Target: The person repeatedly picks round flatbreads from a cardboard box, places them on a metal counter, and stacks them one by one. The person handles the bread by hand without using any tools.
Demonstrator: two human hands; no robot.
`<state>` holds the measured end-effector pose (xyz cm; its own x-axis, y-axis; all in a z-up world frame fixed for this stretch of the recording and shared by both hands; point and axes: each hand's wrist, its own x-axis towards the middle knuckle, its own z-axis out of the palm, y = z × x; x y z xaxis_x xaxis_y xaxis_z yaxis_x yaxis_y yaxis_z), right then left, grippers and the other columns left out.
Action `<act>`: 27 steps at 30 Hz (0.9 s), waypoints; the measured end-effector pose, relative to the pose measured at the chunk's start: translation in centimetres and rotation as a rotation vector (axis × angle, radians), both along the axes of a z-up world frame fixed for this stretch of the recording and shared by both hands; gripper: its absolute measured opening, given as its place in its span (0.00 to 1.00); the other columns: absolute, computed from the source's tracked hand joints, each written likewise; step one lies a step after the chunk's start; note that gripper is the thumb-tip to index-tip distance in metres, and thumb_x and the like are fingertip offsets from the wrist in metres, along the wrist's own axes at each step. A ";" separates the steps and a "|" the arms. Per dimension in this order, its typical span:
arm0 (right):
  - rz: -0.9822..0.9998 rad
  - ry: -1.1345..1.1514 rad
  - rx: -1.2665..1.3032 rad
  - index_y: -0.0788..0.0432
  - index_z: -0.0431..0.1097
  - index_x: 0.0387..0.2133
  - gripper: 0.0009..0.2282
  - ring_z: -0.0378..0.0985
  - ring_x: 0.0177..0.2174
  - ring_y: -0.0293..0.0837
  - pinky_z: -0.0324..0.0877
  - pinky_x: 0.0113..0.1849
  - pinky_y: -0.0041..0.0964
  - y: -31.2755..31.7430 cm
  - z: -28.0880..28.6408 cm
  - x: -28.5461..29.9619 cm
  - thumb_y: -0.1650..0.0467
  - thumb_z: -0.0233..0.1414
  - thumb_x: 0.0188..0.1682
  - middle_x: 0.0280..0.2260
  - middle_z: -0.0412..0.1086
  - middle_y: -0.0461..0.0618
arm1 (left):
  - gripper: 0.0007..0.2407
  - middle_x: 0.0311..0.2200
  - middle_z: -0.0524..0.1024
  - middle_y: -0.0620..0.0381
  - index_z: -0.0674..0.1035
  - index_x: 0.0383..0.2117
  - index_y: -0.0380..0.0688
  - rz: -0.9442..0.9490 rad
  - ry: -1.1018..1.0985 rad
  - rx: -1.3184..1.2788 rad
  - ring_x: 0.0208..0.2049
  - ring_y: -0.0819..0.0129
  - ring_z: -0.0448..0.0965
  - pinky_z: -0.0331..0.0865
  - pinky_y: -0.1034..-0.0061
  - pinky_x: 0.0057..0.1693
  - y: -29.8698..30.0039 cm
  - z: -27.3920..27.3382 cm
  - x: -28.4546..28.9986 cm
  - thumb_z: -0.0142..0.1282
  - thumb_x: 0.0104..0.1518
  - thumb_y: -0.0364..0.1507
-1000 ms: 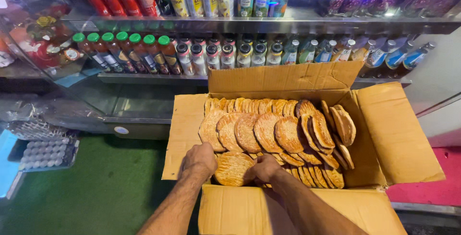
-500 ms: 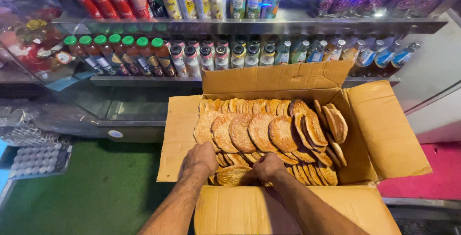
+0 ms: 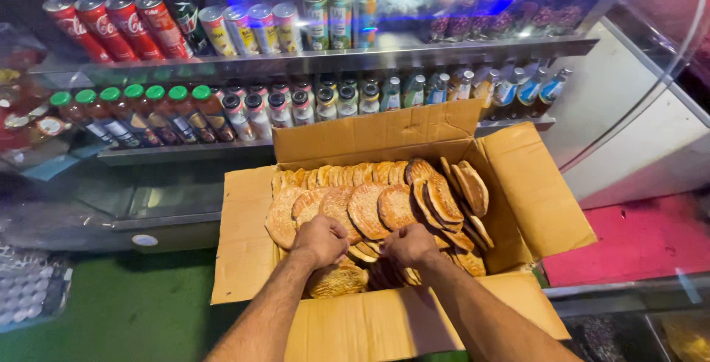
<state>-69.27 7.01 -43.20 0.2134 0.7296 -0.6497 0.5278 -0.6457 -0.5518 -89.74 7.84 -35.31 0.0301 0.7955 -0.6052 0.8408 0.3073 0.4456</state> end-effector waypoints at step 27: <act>-0.511 0.208 0.766 0.65 0.78 0.40 0.13 0.81 0.27 0.38 0.80 0.30 0.25 4.3 23.5 28.3 0.80 0.53 0.40 0.30 0.77 0.61 | 0.08 0.29 0.83 0.39 0.82 0.39 0.31 -0.070 -0.896 0.233 0.24 0.59 0.86 0.85 0.72 0.36 13.5 12.8 31.4 0.59 0.53 0.18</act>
